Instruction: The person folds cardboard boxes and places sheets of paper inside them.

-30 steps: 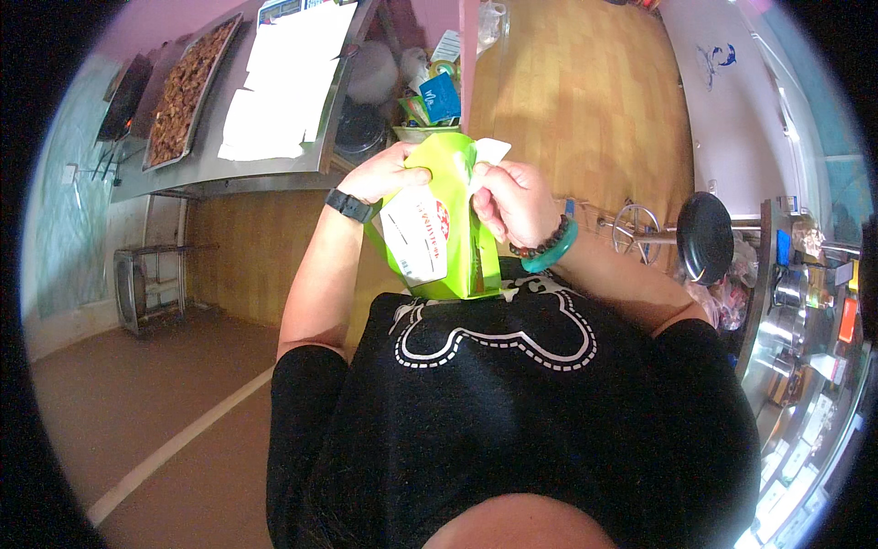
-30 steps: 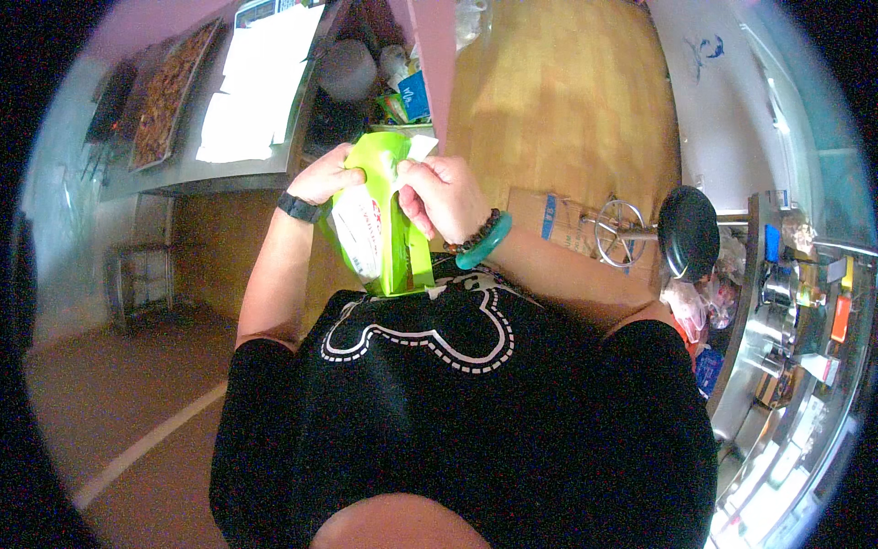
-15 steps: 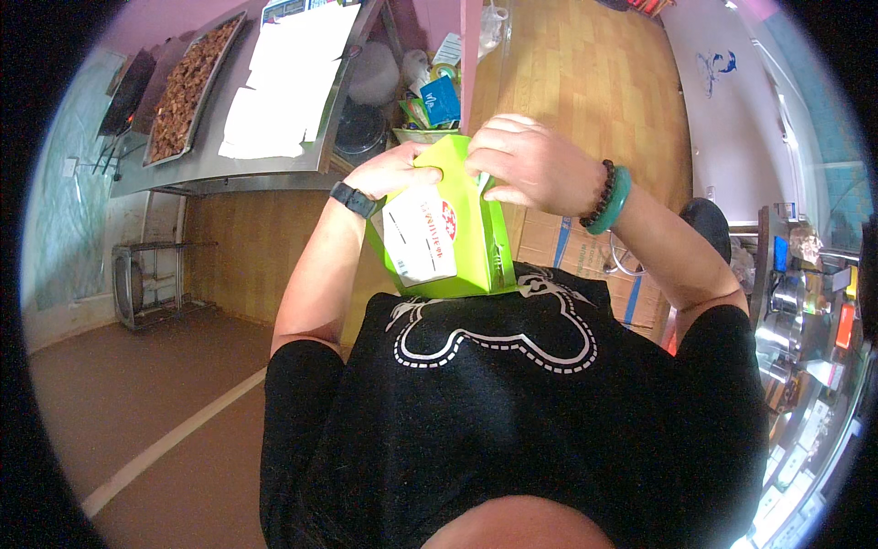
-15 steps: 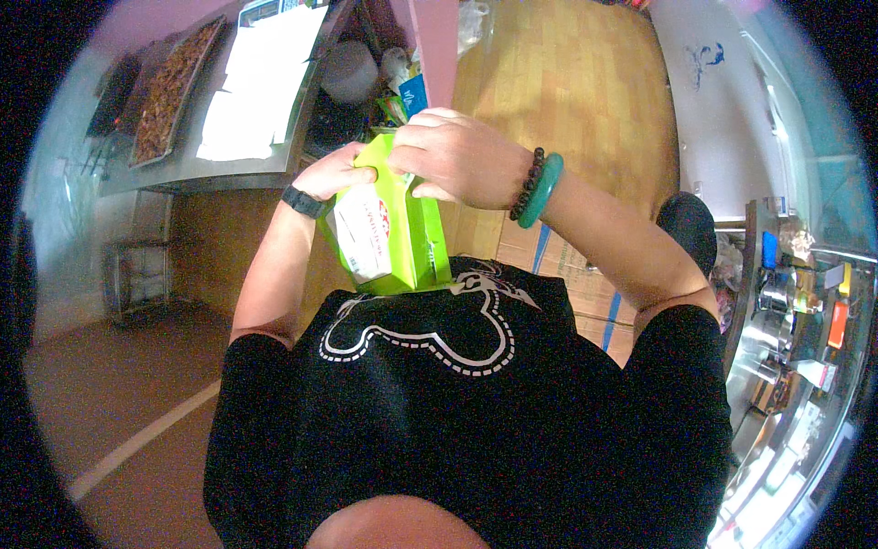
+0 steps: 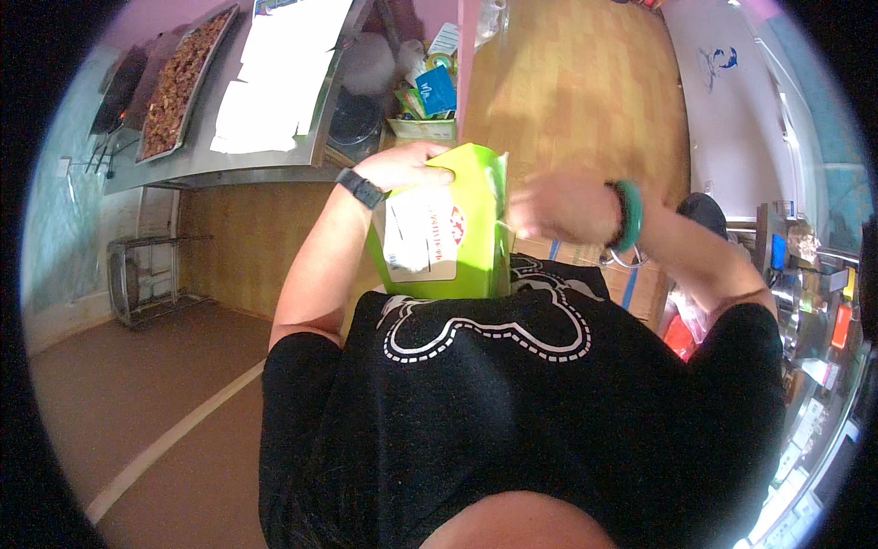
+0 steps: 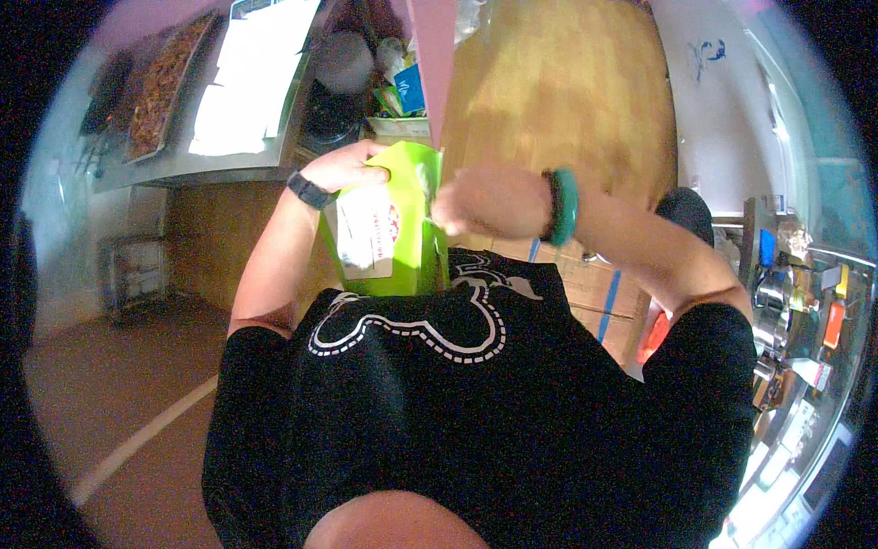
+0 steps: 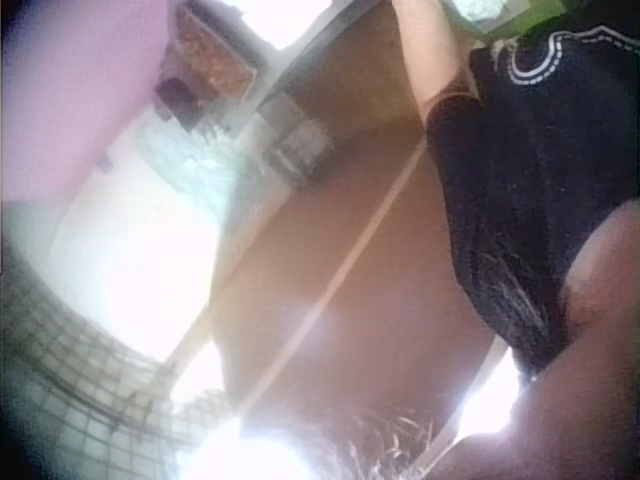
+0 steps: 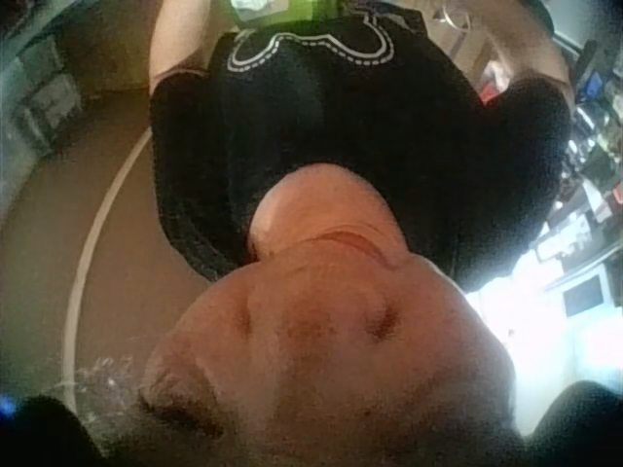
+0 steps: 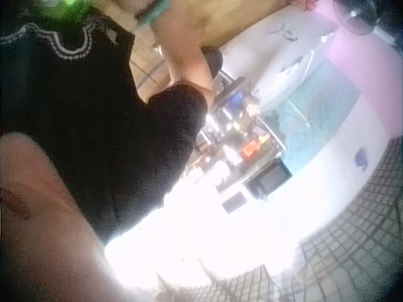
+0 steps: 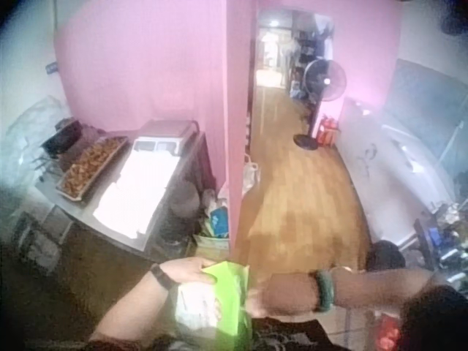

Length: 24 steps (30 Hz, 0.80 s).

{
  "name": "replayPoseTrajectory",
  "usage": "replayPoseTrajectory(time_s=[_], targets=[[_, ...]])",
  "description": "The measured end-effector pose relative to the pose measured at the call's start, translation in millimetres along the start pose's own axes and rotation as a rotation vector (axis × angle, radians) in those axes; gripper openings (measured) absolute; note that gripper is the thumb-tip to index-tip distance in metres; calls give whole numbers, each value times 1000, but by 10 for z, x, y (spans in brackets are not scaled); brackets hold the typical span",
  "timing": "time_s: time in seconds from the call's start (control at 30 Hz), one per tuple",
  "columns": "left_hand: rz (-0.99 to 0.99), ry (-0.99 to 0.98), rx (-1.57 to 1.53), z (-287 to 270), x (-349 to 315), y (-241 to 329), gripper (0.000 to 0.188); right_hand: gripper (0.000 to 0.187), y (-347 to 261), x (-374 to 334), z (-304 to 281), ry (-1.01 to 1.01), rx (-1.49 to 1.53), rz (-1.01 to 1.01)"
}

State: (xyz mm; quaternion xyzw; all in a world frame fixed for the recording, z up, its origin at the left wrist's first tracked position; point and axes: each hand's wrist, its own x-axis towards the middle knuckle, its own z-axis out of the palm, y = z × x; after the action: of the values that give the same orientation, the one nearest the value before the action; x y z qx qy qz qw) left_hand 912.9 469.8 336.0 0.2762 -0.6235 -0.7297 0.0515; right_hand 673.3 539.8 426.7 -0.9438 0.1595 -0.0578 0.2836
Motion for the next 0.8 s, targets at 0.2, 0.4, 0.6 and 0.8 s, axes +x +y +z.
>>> replayPoseTrajectory(time_s=[0.2, 0.4, 0.6, 0.8], targets=[[33, -39, -86, -134, -7, 8, 37, 13, 74, -153, 79, 326, -89, 77], [71, -59, -158, -179, 48, -30, 41, 20, -73, 71, 46, 175, -409, 122], [64, -50, -161, -180, 99, -66, 42, 23, -202, -72, 166, 191, -535, 26], [45, -54, -128, -210, 116, -67, 40, 14, -262, -279, 231, 301, -447, -123]])
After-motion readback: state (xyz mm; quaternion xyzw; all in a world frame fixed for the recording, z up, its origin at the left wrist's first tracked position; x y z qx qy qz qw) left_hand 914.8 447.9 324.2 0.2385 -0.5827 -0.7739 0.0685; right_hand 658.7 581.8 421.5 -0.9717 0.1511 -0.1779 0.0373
